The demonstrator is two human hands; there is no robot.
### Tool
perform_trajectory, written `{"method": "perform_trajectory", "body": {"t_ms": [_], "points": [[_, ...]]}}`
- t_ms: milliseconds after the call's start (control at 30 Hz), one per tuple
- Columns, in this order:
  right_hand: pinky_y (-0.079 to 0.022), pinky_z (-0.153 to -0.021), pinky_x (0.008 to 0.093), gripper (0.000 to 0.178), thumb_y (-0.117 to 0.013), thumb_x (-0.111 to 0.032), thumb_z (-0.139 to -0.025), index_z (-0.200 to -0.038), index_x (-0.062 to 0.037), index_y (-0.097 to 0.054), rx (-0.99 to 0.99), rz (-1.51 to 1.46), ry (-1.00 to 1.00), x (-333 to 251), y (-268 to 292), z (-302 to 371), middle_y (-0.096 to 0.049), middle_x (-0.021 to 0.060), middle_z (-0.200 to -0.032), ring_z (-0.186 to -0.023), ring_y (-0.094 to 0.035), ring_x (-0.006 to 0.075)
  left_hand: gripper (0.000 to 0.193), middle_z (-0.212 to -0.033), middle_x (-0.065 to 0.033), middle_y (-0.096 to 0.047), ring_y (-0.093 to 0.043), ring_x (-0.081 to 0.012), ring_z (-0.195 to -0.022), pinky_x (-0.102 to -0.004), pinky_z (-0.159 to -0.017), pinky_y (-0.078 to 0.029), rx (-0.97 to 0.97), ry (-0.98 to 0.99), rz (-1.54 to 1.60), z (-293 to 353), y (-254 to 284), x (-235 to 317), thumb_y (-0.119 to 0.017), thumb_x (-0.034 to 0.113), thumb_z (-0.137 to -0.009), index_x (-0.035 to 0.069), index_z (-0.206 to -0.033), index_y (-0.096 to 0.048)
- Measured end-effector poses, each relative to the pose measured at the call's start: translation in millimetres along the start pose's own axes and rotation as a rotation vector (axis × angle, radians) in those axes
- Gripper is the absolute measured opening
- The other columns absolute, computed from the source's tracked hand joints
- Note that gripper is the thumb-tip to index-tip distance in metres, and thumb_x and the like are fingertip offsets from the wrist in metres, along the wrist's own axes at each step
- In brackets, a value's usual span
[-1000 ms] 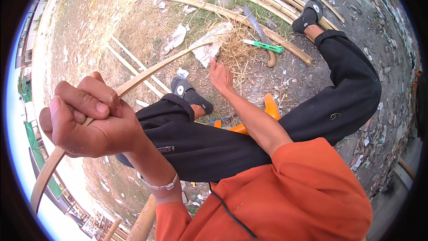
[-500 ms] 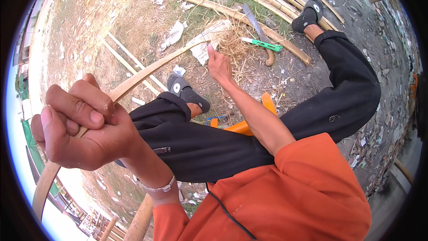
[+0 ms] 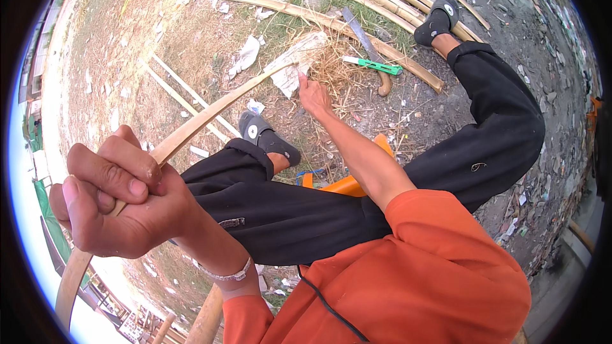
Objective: The person sits on a low chair and uses a small knife to shave and smooth a long, thin piece of bamboo held in their left hand. They repeatedly scrape the knife along the bamboo surface to remove thin strips, rotating the piece to work on different sides.
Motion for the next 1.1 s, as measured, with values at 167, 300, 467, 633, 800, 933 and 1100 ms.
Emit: {"method": "perform_trajectory", "body": {"t_ms": [167,300,467,633,800,933,1100], "points": [[-0.044,-0.077,0.0519,0.072,-0.025,-0.051,-0.095,-0.076,0.0068,-0.063,0.041,-0.007,-0.047,18,-8,-5,-0.060,0.0325,-0.079,-0.079,-0.060,0.0451,0.030,-0.047,0.0001,-0.025,-0.018,-0.0070,-0.031,-0.0200,-0.038,-0.018,-0.006,-0.042,-0.017,-1,-5,1,-0.043,0.015,-0.080,0.016,-0.057,-0.025],[-0.045,-0.082,0.0508,0.072,-0.026,-0.053,-0.094,-0.085,0.0056,-0.066,-0.009,-0.034,-0.003,-3,-9,5,-0.062,0.0324,-0.086,-0.088,-0.060,0.0450,0.030,-0.047,0.0002,-0.025,-0.017,-0.0069,-0.031,-0.0201,-0.038,-0.018,0.038,0.011,-0.023,0,2,0,-0.043,0.016,-0.081,0.016,-0.056,-0.025],[-0.048,-0.082,0.0487,0.070,-0.025,-0.052,-0.094,-0.092,0.0037,-0.067,-0.009,0.110,-0.166,27,-1,-15,-0.063,0.0290,-0.093,-0.092,-0.061,0.0427,0.027,-0.048,-0.0013,-0.023,-0.015,-0.0076,-0.030,-0.0213,-0.034,-0.016,-0.001,-0.046,0.043,0,-5,-1,-0.043,0.014,-0.080,0.013,-0.060,-0.026],[-0.046,-0.086,0.0489,0.068,-0.027,-0.052,-0.095,-0.096,0.0035,-0.066,-0.123,0.045,-0.104,3,6,-4,-0.061,0.0293,-0.102,-0.097,-0.060,0.0414,0.030,-0.048,-0.0004,-0.023,-0.013,-0.0077,-0.032,-0.0196,-0.036,-0.024,-0.033,-0.013,0.044,-3,2,-2,-0.042,0.014,-0.081,0.015,-0.057,-0.023],[-0.043,-0.092,0.0480,0.072,-0.023,-0.054,-0.094,-0.106,0.0045,-0.063,-0.064,0.094,-0.216,33,-5,-13,-0.058,0.0315,-0.110,-0.106,-0.055,0.0436,0.029,-0.048,-0.0002,-0.024,-0.014,-0.0067,-0.032,-0.0193,-0.032,-0.020,-0.001,-0.033,0.017,3,-7,2,-0.039,0.013,-0.083,0.014,-0.060,-0.021],[-0.042,-0.092,0.0487,0.071,-0.024,-0.054,-0.094,-0.103,0.0044,-0.064,-0.036,0.101,-0.205,28,-7,4,-0.058,0.0320,-0.107,-0.105,-0.056,0.0444,0.029,-0.048,-0.0003,-0.022,-0.017,-0.0071,-0.031,-0.0204,-0.032,-0.021,-0.036,-0.061,0.045,-2,1,0,-0.039,0.013,-0.084,0.013,-0.060,-0.022],[-0.043,-0.090,0.0492,0.071,-0.025,-0.054,-0.094,-0.099,0.0057,-0.065,-0.029,-0.009,-0.054,-3,2,4,-0.059,0.0310,-0.105,-0.101,-0.057,0.0442,0.029,-0.048,-0.0006,-0.023,-0.018,-0.0077,-0.031,-0.0199,-0.033,-0.020,-0.018,-0.065,-0.002,-5,8,-1,-0.039,0.013,-0.084,0.013,-0.060,-0.022]]}}
Point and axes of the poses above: each hand's wrist, its own z-axis away from the middle knuckle, its own y-axis out of the back of the hand, x = y × z, the point moved 7 cm from there along -z, towards the middle knuckle
